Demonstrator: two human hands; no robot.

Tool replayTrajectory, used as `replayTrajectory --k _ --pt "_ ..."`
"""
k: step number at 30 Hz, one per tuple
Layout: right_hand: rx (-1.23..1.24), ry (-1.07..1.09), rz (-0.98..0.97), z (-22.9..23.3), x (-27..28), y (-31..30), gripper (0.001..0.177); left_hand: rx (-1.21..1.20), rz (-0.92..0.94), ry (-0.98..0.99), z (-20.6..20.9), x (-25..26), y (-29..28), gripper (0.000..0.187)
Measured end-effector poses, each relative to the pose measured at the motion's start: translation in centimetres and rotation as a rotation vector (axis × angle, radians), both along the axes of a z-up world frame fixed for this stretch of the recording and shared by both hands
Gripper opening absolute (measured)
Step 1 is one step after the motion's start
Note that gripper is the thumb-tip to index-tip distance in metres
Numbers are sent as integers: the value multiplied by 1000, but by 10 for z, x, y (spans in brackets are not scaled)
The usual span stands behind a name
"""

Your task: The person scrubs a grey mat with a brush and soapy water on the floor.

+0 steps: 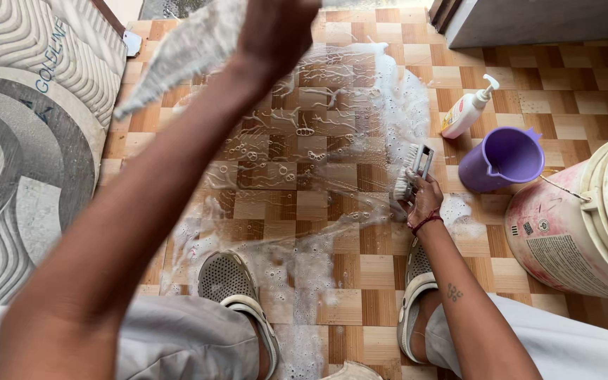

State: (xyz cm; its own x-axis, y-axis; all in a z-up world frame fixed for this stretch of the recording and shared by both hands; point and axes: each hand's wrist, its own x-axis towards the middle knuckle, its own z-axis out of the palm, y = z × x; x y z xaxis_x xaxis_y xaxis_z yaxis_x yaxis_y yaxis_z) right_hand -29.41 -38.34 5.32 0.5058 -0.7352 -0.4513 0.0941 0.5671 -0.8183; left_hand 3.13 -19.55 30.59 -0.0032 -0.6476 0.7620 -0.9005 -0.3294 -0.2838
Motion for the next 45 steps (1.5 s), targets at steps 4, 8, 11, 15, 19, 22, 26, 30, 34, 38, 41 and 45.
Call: replayTrajectory --k 4,8,11,15,19,22,26,30,34,38,41,45 --pt "-127 14 -156 -37 -3 -15 26 206 49 -37 -112 -57 11 19" --pt "-345 257 -292 -91 -21 -38 22 452 -74 90 -218 -156 47 8" --pt "-410 373 -367 -102 -40 -23 34 551 -36 209 -259 -192 69 14" --pt "-835 514 -393 -68 -36 6 44 529 13 230 -267 -198 80 14" --pt "-980 696 -465 -17 -33 27 57 563 21 194 -271 -200 78 13" --pt "-1338 861 -330 18 -44 33 59 601 69 232 -282 -202 74 16" --pt "-1667 914 -96 48 -54 18 61 857 15 171 -286 -198 68 21" --pt "-1512 755 82 30 -20 -23 71 1144 17 615 -252 -170 78 62" --pt "-1494 1071 449 -15 17 -6 69 1028 332 912 -211 -94 118 126" --pt "-1403 992 229 -53 47 112 59 1422 610 806 -205 -4 166 155" --pt "-1928 833 286 -58 81 237 51 1341 649 605 -245 29 185 132" --pt "-1751 392 609 -25 115 360 51 1144 592 534 -294 35 190 100"
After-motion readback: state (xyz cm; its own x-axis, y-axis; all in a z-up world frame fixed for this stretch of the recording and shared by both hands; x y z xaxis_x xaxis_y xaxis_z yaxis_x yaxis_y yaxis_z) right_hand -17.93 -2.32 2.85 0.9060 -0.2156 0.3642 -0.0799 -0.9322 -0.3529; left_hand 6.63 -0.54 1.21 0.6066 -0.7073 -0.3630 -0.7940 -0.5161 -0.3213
